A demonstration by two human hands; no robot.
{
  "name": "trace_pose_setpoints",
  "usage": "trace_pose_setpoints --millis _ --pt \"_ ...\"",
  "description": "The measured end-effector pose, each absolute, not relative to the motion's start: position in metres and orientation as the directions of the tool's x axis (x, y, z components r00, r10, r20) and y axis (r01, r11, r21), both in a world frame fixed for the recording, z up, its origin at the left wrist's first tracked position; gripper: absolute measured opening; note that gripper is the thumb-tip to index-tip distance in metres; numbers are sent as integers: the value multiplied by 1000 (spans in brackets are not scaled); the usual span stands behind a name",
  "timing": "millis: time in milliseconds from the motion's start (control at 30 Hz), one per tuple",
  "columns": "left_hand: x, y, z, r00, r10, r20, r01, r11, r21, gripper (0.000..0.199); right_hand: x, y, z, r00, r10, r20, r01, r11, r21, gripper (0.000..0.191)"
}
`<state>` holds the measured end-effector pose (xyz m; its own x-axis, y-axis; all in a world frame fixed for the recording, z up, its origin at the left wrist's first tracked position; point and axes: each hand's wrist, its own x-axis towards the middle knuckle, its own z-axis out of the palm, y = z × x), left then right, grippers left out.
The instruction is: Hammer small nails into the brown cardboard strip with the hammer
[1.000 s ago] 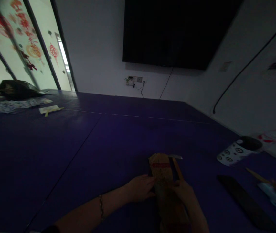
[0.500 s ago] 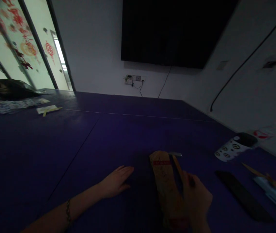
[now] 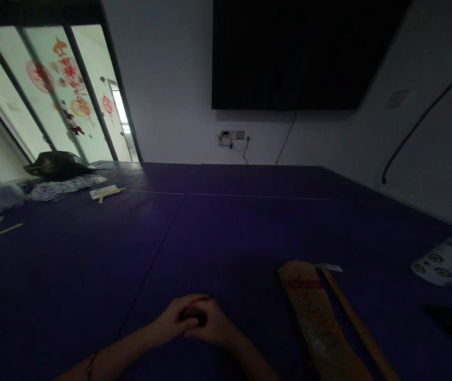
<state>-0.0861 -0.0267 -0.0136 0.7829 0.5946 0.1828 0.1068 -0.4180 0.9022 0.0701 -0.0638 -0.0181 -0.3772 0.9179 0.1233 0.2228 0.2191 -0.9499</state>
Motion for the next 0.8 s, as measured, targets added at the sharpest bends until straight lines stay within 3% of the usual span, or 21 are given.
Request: trace_pose_setpoints --millis 233,500,800 --pt "-82 -28 -16 765 635 109 176 -368 913 40 75 -70 -24 -323 942 85 294 186 -938 34" --pt "-80 -20 -10 808 586 57 182 -340 922 34 67 -73 -13 -327 941 92 469 246 -848 19" --pt "-81 -21 -9 826 562 40 176 -325 929 34 66 -72 -16 -352 922 161 430 312 -847 15"
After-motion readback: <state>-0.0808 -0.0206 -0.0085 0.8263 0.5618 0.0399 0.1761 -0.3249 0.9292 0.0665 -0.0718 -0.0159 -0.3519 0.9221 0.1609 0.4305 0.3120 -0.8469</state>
